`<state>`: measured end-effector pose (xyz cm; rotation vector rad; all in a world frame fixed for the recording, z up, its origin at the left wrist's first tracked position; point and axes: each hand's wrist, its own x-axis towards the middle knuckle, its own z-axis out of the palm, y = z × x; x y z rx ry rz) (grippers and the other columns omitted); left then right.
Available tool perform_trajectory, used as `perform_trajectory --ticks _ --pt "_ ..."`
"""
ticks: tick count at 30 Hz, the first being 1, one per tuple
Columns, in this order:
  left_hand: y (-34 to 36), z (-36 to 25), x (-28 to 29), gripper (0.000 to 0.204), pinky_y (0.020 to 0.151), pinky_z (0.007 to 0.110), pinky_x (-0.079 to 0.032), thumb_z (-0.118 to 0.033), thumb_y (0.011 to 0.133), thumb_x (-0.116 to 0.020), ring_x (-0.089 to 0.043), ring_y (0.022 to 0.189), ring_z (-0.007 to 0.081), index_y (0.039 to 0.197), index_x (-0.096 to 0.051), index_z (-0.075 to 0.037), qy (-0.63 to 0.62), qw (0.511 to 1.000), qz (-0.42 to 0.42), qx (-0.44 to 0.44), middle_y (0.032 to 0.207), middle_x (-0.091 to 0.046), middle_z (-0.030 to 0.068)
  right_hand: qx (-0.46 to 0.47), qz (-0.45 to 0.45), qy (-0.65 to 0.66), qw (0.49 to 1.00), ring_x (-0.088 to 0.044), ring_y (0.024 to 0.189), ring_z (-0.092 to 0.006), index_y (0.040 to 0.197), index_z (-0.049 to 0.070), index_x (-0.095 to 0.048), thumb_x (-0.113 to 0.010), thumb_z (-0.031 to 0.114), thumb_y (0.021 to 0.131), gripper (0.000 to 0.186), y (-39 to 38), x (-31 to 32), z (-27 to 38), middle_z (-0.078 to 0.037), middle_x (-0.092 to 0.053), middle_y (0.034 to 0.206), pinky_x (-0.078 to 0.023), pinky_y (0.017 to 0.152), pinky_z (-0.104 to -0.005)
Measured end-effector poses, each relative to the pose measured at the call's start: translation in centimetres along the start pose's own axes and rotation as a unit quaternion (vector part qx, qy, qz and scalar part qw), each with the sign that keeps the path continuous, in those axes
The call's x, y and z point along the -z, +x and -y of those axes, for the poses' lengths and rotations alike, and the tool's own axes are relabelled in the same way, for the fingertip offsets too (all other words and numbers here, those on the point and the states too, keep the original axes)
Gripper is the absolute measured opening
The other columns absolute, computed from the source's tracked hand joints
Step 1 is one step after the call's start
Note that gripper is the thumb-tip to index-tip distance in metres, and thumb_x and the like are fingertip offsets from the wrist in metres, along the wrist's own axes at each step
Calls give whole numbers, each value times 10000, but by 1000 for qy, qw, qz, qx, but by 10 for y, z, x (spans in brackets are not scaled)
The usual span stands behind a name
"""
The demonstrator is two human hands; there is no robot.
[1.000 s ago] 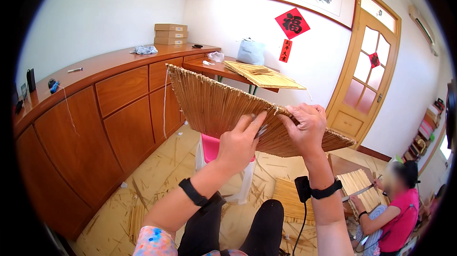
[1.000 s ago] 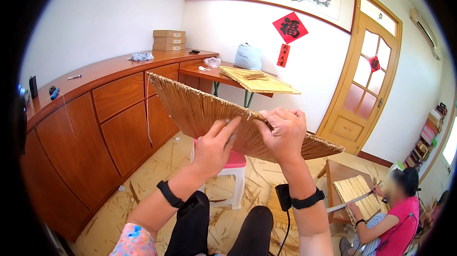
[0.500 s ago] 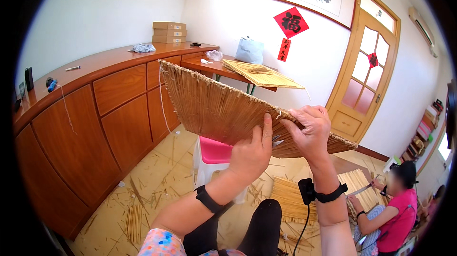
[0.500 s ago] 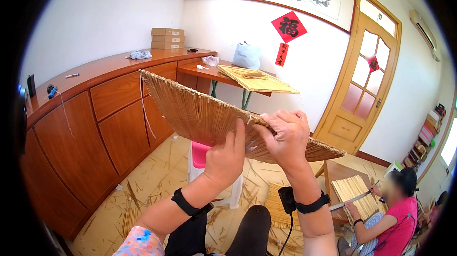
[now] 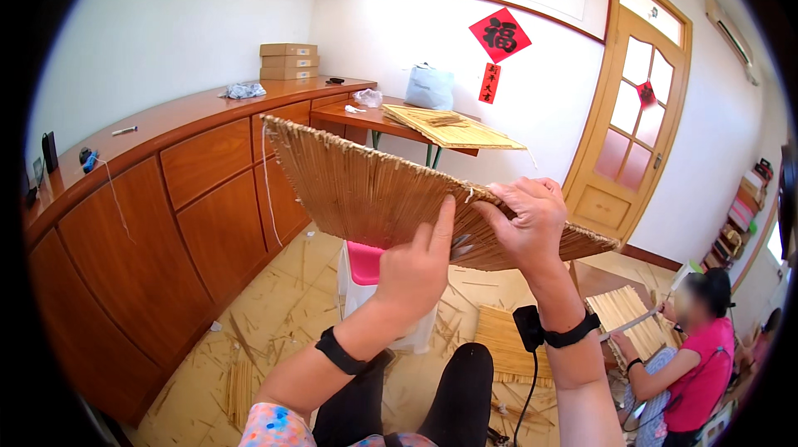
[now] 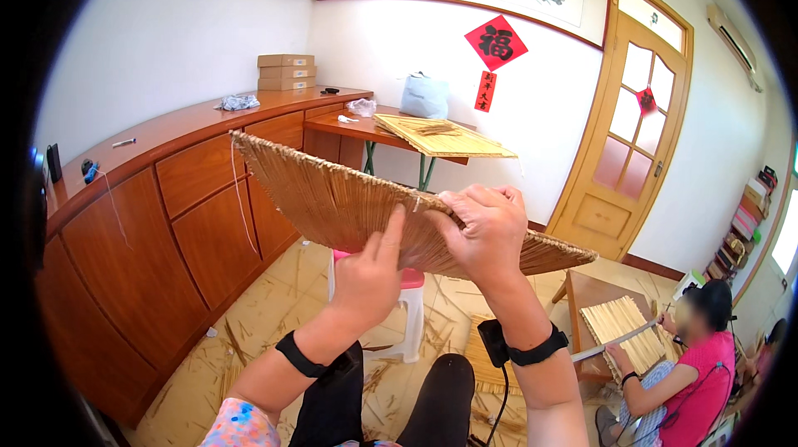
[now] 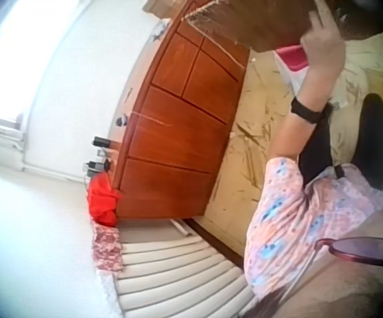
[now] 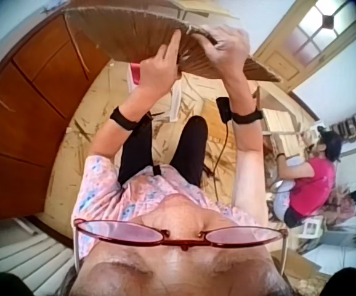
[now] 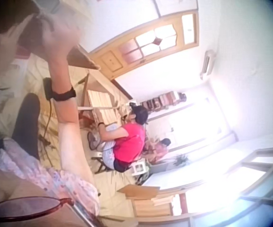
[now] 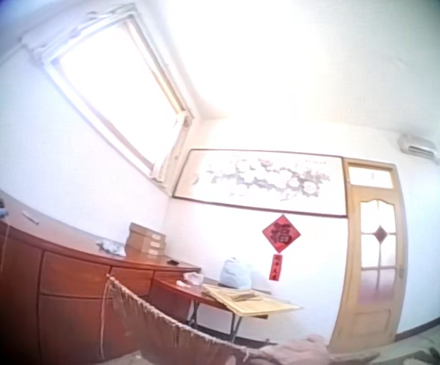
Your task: The person trims the edges of a woven bamboo mat using shears and binds the edges with a thin wire or thread.
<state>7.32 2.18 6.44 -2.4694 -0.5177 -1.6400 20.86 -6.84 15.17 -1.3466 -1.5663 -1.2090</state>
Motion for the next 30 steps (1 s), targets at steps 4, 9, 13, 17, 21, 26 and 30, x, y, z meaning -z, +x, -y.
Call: perform_trajectory --ticks 4,9,13,17,21,26,30 --pt "5 10 24 503 634 326 -566 74 648 -728 -667 779 255 1131 -646 -42 -101 984 -145 -28 1009 -611 117 17 11 2 1000 -562 632 -181 832 133 -715 -799 206 676 192 -3 -4 2 15 -584 668 -388 731 -336" --pt "41 21 51 475 705 333 -576 -8 687 -774 -659 965 300 1137 -623 -22 -80 986 -133 -62 1188 -602 132 12 29 0 999 -560 631 -184 815 145 -703 -786 215 691 166 -2 1 6 13 -572 669 -397 745 -340" --pt "53 25 62 372 652 338 -545 -90 710 -775 -661 858 277 1044 -619 -42 -14 999 -19 -29 1050 -638 89 21 41 0 999 -571 648 -191 804 141 -697 -783 219 695 160 0 1 12 5 -575 680 -405 740 -347" --pt "59 27 62 291 598 375 -504 -184 742 -771 -640 735 289 943 -607 -54 4 1000 16 -4 853 -617 73 16 45 -2 999 -581 668 -195 807 137 -699 -781 225 697 162 2 -1 10 0 -579 688 -410 735 -354" --pt "60 26 64 299 597 386 -499 -246 744 -775 -635 720 287 914 -606 -67 18 1000 23 4 809 -604 68 23 52 11 998 -567 654 -214 844 84 -707 -826 209 652 258 2 0 12 -20 -594 679 -413 722 -356" --pt "55 22 62 292 596 384 -499 -271 751 -771 -633 718 282 897 -605 -80 33 999 25 25 799 -602 61 33 70 22 997 -580 672 -223 844 81 -705 -828 208 651 261 6 7 15 -27 -607 707 -421 744 -367" --pt "52 20 61 284 586 379 -498 -271 751 -771 -630 709 279 887 -607 -84 39 999 15 25 785 -599 55 30 80 17 996 -592 717 -215 851 95 -707 -794 209 690 215 1 3 14 -22 -607 736 -426 795 -377"
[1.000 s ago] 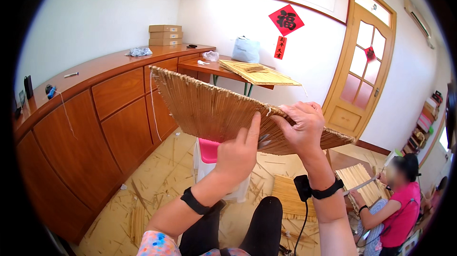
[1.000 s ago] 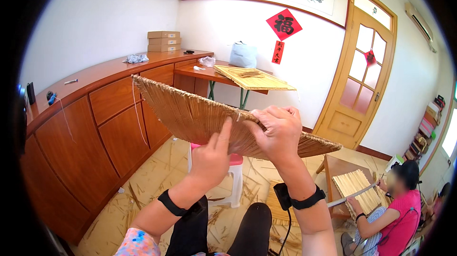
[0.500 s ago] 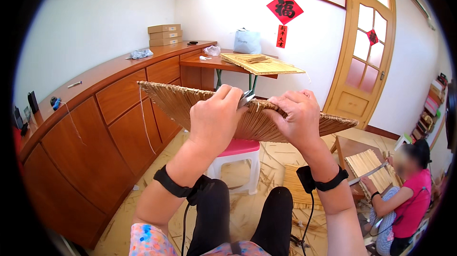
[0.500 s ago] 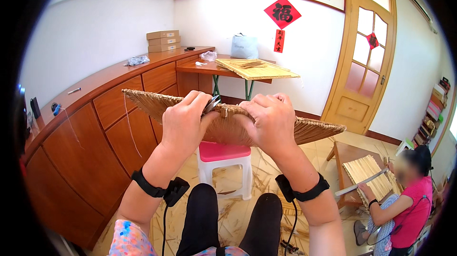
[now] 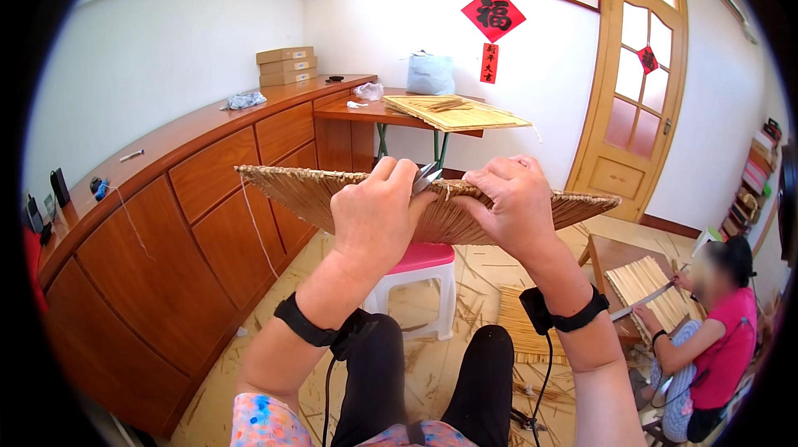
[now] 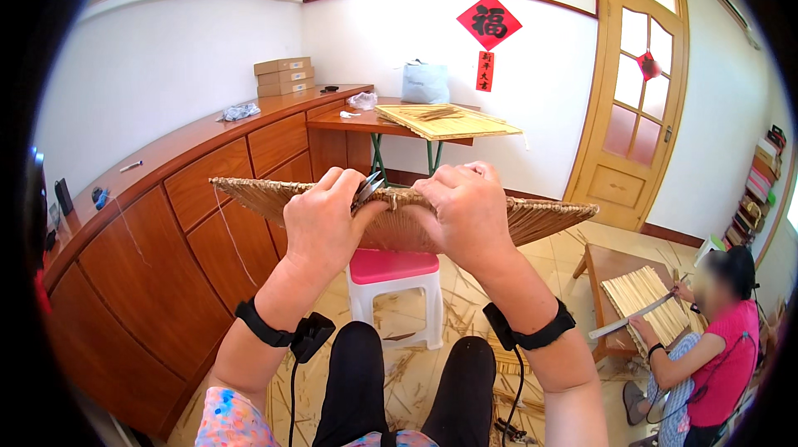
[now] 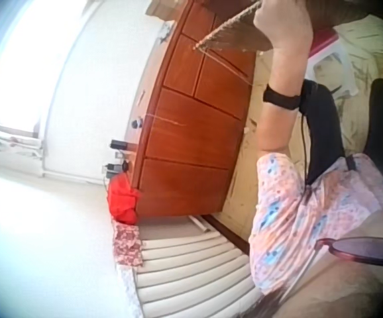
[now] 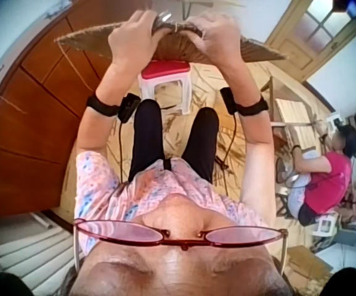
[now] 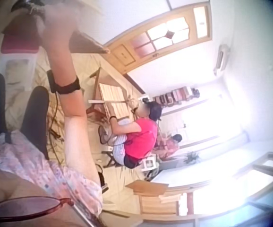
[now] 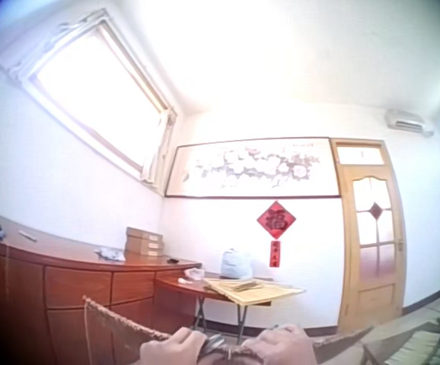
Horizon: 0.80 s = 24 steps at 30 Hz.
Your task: The person trims the edges of a woven bamboo mat using shears and binds the edges with a thin wire or thread.
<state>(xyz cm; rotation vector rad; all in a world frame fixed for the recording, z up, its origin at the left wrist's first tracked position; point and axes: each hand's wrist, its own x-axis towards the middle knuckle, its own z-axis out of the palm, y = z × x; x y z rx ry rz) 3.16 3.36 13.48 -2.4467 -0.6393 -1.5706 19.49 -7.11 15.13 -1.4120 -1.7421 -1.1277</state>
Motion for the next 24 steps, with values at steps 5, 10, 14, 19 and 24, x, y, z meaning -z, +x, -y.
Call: perform_trajectory --ticks 5,10,14,19,24 --pt "-1 -2 -1 283 582 375 -497 -267 744 -776 -629 707 276 881 -610 -84 -21 1000 -1 1 782 -598 52 -8 5 -8 1000 -597 750 -202 850 111 -708 -757 204 729 161 -4 -1 -1 -8 -599 750 -425 833 -399" --pt "1 -1 -3 289 590 373 -499 -267 737 -780 -633 714 274 881 -609 -83 -21 1000 2 7 793 -606 50 -14 11 -27 999 -597 766 -201 858 128 -707 -755 207 732 156 -5 -2 -1 -7 -594 760 -422 878 -442" --pt "1 -1 -4 288 599 377 -501 -268 734 -782 -636 713 278 874 -609 -84 -16 1000 -6 7 804 -612 48 -36 24 -29 999 -600 783 -207 863 127 -698 -754 209 732 164 -2 -2 2 -12 -600 794 -421 918 -474" --pt "0 -3 -5 286 598 380 -500 -269 734 -783 -635 707 280 868 -610 -85 -16 1000 -2 11 807 -613 47 -30 39 -24 999 -607 800 -203 836 133 -687 -747 196 732 136 -2 -4 0 -7 -595 794 -397 988 -542" --pt "0 -3 -4 281 590 379 -498 -255 729 -786 -633 698 277 860 -608 -81 -25 1000 -1 5 805 -611 49 -17 19 -35 999 -605 758 -196 805 146 -695 -750 203 724 113 -4 -5 -1 8 -576 737 -379 1014 -557"
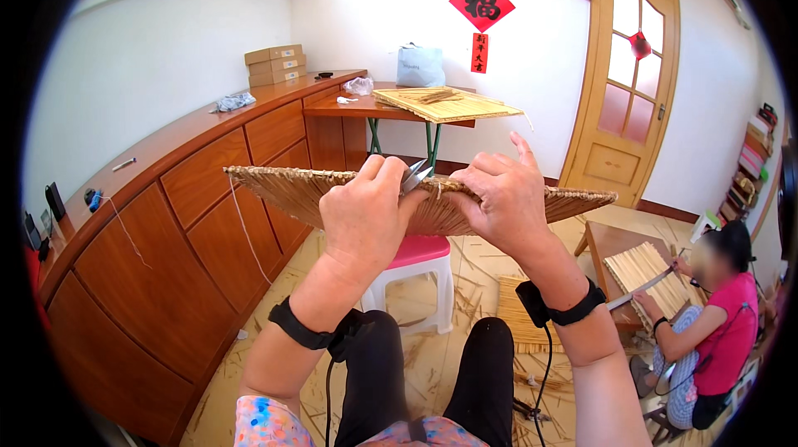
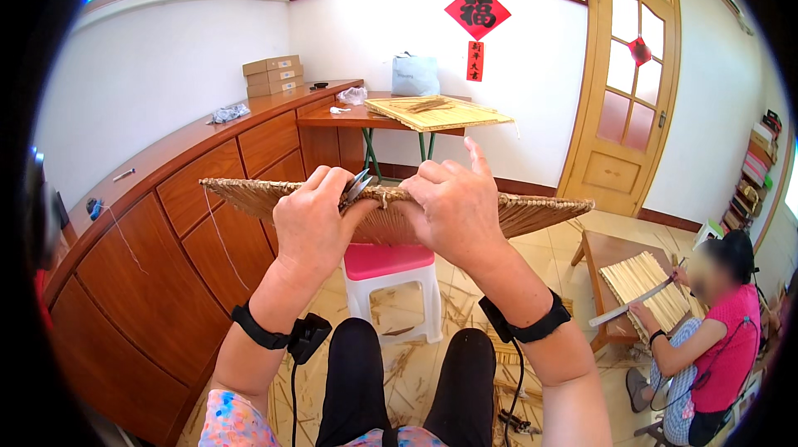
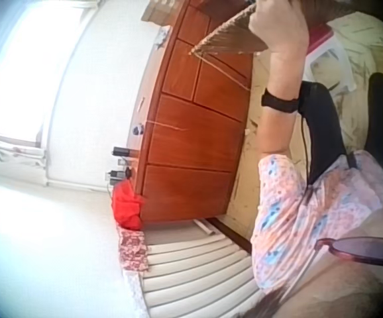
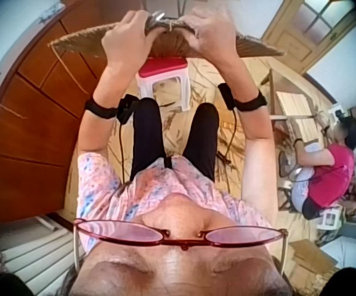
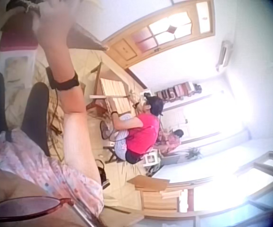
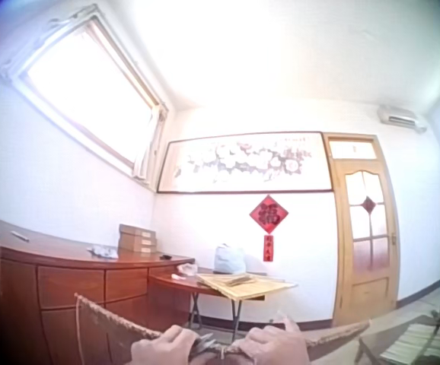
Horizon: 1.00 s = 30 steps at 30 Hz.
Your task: The person trims the edges of a woven bamboo mat using shears and binds the edges with a thin wire or thread.
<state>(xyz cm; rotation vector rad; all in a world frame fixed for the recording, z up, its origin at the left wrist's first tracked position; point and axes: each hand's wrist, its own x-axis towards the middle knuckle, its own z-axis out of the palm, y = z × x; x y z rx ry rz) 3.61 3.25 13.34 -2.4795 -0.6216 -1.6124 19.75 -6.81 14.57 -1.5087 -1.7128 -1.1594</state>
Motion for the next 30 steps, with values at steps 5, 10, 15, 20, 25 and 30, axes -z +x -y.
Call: perform_trajectory --ticks 5,10,15,20,25,30 --pt "0 4 -1 286 539 383 -501 -246 714 -785 -635 649 287 863 -586 -106 6 1000 -14 -24 804 -595 33 -8 -10 -14 1000 -608 731 -181 801 164 -704 -773 210 710 124 -2 0 4 19 -583 698 -367 1019 -568" --pt "-12 5 1 292 528 377 -495 -251 709 -790 -625 637 284 853 -580 -110 -1 1000 5 -30 790 -586 30 21 -54 -23 998 -542 641 -190 760 153 -680 -762 209 703 113 -15 -4 11 14 -522 664 -417 982 -543" --pt "-58 4 -4 327 498 317 -468 -182 635 -845 -605 593 247 833 -612 -67 -32 999 -23 -27 771 -605 55 26 -69 -26 997 -495 597 -174 741 149 -663 -749 186 698 103 -51 -9 35 21 -450 627 -427 977 -536" --pt "-137 5 -17 329 496 311 -504 -25 614 -792 -635 604 241 905 -643 -64 -62 997 -17 -39 848 -637 92 19 -52 -15 998 -503 593 -137 877 144 -719 -727 154 682 195 -126 -21 63 45 -498 666 -381 1035 -553" --pt "-215 7 -34 401 521 301 -531 37 590 -734 -679 712 235 975 -671 -56 -86 995 39 -41 951 -669 96 -14 -8 -3 1000 -547 643 -121 919 139 -720 -686 132 690 232 -200 -37 84 65 -581 765 -366 1043 -558" --pt "-269 8 -37 484 605 291 -558 91 666 -624 -693 869 246 1127 -671 -45 -132 973 164 -90 1146 -658 148 -36 41 26 998 -562 703 -125 922 144 -713 -641 147 720 214 -265 -48 98 49 -611 851 -372 1036 -553"
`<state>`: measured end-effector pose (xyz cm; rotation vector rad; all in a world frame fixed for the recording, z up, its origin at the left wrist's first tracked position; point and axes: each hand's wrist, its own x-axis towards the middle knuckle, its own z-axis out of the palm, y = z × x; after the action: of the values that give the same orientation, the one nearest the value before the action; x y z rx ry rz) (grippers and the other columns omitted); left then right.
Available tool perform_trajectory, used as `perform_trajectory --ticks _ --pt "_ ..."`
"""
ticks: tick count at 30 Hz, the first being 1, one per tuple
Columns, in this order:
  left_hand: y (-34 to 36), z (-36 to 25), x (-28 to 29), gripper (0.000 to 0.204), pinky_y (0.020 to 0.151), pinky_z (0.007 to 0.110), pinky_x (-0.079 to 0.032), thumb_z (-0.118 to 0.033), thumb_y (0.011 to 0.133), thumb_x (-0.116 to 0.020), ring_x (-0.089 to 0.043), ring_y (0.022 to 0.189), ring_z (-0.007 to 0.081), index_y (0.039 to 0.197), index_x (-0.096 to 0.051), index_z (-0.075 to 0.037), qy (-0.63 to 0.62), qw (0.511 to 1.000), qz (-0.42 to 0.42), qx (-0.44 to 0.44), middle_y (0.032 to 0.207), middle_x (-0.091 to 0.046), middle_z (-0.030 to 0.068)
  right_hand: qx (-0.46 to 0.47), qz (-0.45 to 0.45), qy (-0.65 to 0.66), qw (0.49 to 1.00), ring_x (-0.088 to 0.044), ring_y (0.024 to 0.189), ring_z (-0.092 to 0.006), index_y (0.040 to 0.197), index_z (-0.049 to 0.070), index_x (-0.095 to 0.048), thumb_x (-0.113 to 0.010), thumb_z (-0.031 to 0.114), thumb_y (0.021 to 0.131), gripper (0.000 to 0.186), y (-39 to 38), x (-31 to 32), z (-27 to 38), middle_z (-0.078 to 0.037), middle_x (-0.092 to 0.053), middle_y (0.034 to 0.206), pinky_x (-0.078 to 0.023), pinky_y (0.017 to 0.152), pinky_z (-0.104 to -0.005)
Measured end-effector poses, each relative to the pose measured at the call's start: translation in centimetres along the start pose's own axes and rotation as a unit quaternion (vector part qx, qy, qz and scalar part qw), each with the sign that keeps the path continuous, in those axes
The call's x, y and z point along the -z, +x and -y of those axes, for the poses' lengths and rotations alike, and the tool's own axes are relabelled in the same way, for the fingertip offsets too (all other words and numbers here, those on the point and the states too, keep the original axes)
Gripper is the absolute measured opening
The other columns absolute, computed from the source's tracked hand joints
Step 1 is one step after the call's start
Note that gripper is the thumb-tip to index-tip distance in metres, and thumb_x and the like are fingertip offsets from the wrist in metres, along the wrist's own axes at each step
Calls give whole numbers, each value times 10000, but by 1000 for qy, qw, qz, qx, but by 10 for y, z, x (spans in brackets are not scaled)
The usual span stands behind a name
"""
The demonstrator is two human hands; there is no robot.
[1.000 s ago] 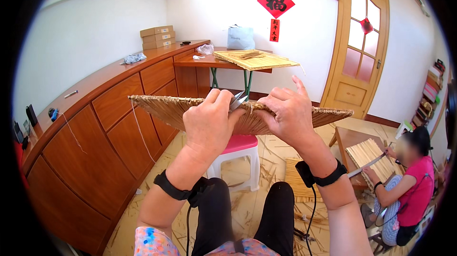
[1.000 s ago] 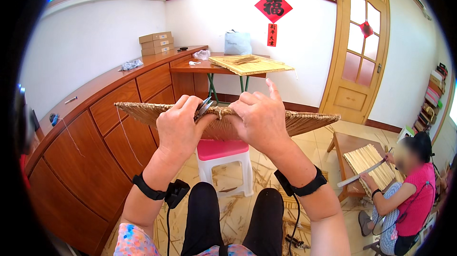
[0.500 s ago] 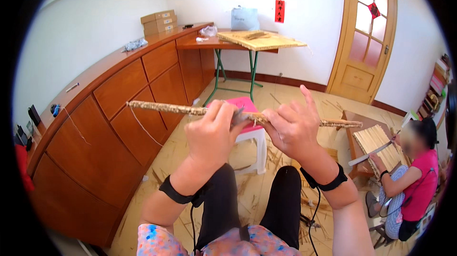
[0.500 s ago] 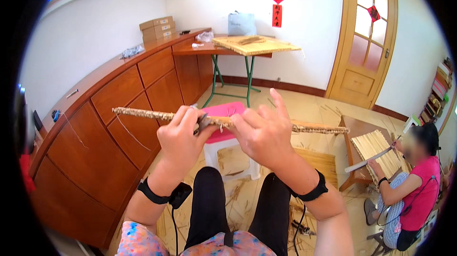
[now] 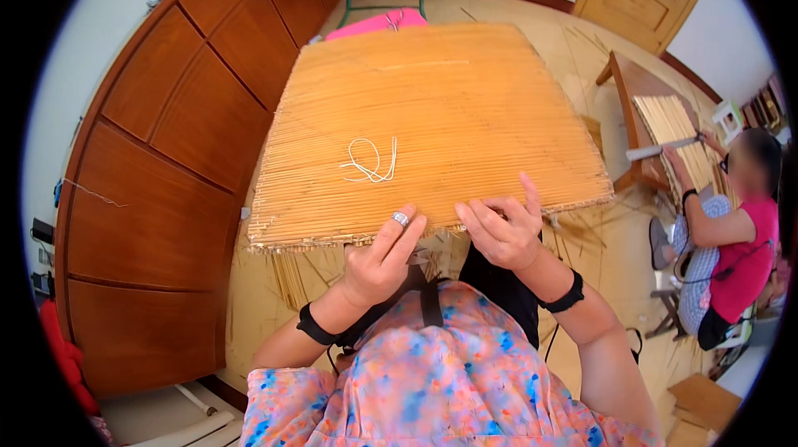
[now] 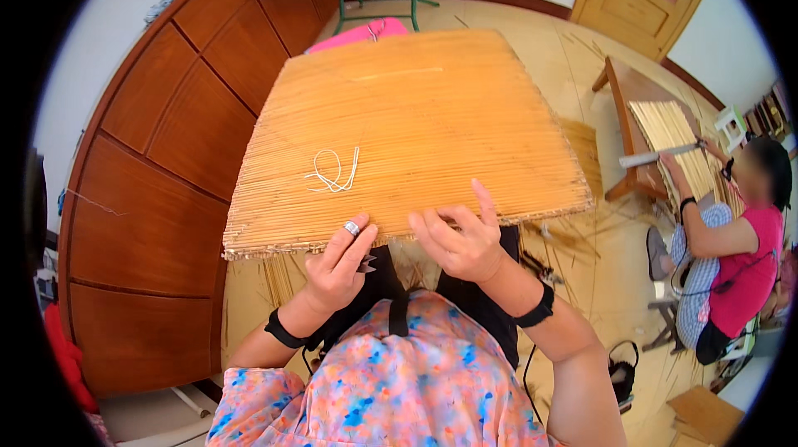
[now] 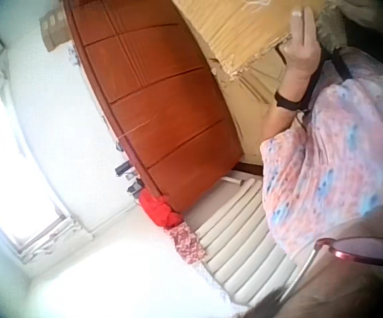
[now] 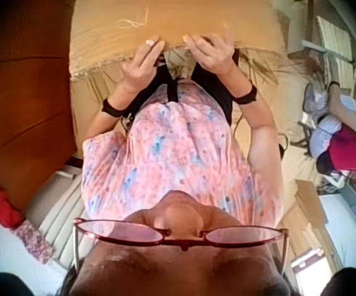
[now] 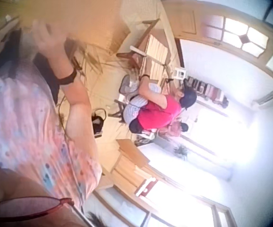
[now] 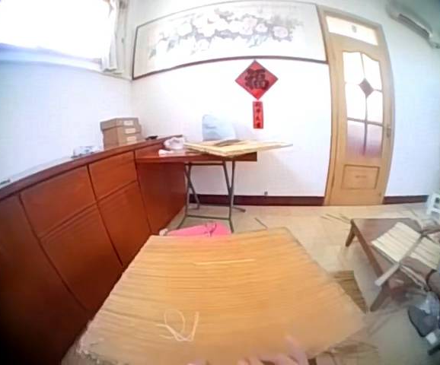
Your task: The person trims the edges of a woven bamboo mat using shears and binds the edges with a thin wire or thread.
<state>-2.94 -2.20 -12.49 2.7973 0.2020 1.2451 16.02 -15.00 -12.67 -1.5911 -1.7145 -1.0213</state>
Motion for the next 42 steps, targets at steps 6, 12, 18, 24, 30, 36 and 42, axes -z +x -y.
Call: perform_trajectory --ticks 6,12,18,24,30,36,42 --pt "-34 -7 -19 425 503 272 -528 29 721 -609 -687 678 186 1124 -683 -86 -73 994 73 34 1219 -641 127 -22 79 40 996 -565 737 -159 947 141 -699 -618 147 738 224 -38 -7 3 36 -589 849 -396 1017 -530" --pt "-39 -11 -19 450 529 276 -537 42 708 -592 -673 638 198 1137 -676 -63 -94 986 115 80 1247 -624 139 -108 172 84 976 -582 804 -209 907 132 -714 -725 88 707 204 -14 19 9 -5 -611 860 -466 931 -443" --pt "-34 -14 0 465 549 279 -532 64 637 -617 -673 651 212 1086 -688 -33 -158 982 80 72 1231 -622 185 -506 248 325 760 -560 663 -104 867 65 -711 -752 96 773 106 -33 47 37 -17 -590 748 -449 601 -233" --pt "-20 -19 3 464 540 286 -525 75 630 -613 -666 657 231 1079 -679 -24 -171 979 87 76 1182 -623 236 -728 132 585 333 -304 487 -27 878 39 -642 -686 225 894 192 -31 18 40 82 -406 590 -220 438 -218" --pt "-17 -19 -7 447 520 283 -517 55 633 -637 -646 618 211 1070 -680 -29 -162 978 102 86 1160 -638 211 -745 106 599 273 -308 467 -28 739 84 -569 -689 184 882 212 -29 10 39 85 -396 577 -217 427 -209" --pt "-7 -25 -17 381 488 264 -504 27 676 -646 -628 553 167 1043 -700 -60 -139 980 131 55 1178 -659 128 -759 87 586 271 -310 430 -29 688 81 -558 -693 132 853 219 -30 10 39 65 -437 572 -214 396 -221" --pt "-5 -30 -26 327 473 248 -495 -10 716 -649 -610 524 135 1031 -708 -75 -125 980 152 24 1203 -654 98 -769 71 578 264 -298 443 -24 594 100 -516 -672 88 811 267 -31 16 39 65 -414 537 -193 407 -234"
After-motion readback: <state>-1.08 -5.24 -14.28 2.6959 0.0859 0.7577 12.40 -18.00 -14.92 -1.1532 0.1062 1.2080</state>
